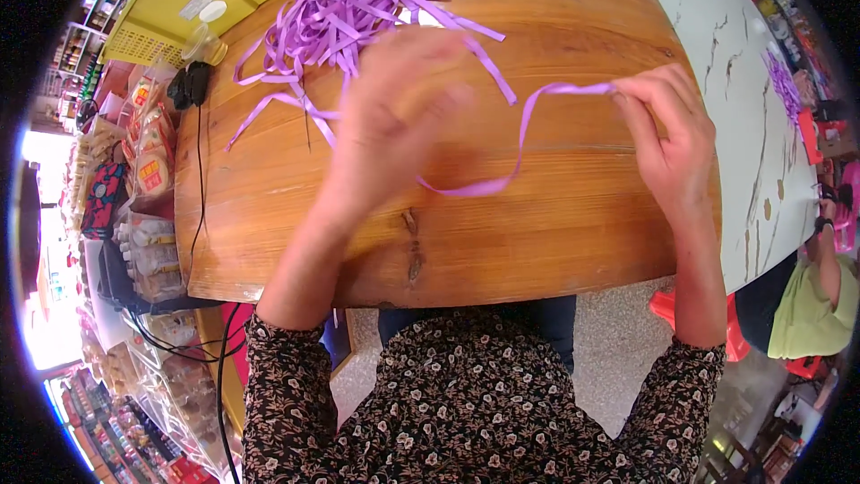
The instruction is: The person ties knots in purple ribbons by hand, working through them one at a time from a pile on a wooden table. They fold and loop the ends of the ribbons to form small knots, pulling the ends to tighten them before setting the pieces aside.
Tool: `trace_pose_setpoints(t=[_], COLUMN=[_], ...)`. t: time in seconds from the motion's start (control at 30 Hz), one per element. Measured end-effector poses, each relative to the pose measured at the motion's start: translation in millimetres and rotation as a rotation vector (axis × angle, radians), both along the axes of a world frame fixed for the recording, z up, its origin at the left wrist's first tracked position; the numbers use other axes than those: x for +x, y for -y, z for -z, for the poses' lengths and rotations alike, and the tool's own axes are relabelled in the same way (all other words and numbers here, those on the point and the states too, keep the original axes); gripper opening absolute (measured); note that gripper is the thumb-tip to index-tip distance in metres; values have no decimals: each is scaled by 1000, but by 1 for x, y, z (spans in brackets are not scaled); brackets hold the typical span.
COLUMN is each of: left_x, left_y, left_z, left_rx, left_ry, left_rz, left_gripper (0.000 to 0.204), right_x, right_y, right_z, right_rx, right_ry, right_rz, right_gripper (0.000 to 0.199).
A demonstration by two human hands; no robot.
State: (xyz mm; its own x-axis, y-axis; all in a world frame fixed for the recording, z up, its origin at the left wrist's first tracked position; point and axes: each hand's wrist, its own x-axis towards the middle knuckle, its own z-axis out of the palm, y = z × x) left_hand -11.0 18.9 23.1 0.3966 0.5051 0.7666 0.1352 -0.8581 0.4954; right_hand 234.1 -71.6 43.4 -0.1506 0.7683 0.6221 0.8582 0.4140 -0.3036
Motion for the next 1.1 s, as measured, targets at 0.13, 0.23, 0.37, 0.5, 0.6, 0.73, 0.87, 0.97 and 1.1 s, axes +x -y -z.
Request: trace_pose_setpoints(t=[0.13, 0.23, 0.37, 0.5, 0.6, 0.73, 0.87, 0.97, 1.1], left_x=[-39, -77, -93, -79, -69, -83, -77, -83, -78], left_y=[-24, -15, -11, -14, -15, -10, 13, 18, 28], left_z=[-11, 7, 23, 33, 35, 45, 9, -7, -24], left_rx=[-303, -85, -33, -32, -1, -320, -840, -917, -887], left_ry=[-150, -443, -536, -588, -566, -234, 165, 134, -30], left_rz=[-113, -263, -316, -354, -378, -239, 63, 48, 96], left_gripper=[21, 23, 21, 18, 16, 11, 12, 14, 10], right_x=[34, 0, -79, -127, -136, -154, -145, -142, -120], right_y=[-8, -11, -33, -87, -99, -87, -74, -65, -44], right_z=[17, 0, 1, 44, 61, 60, 40, 21, 1], right_rx=[10, -10, -29, 74, 27, 167, 288, 381, 397], right_ry=[458, 344, 126, 196, 246, -32, -103, 46, 216], right_rz=[357, 249, -274, -355, -353, -378, -417, -446, -447], right_gripper=[28, 35, 34, 27, 27, 14, 22, 17, 11])
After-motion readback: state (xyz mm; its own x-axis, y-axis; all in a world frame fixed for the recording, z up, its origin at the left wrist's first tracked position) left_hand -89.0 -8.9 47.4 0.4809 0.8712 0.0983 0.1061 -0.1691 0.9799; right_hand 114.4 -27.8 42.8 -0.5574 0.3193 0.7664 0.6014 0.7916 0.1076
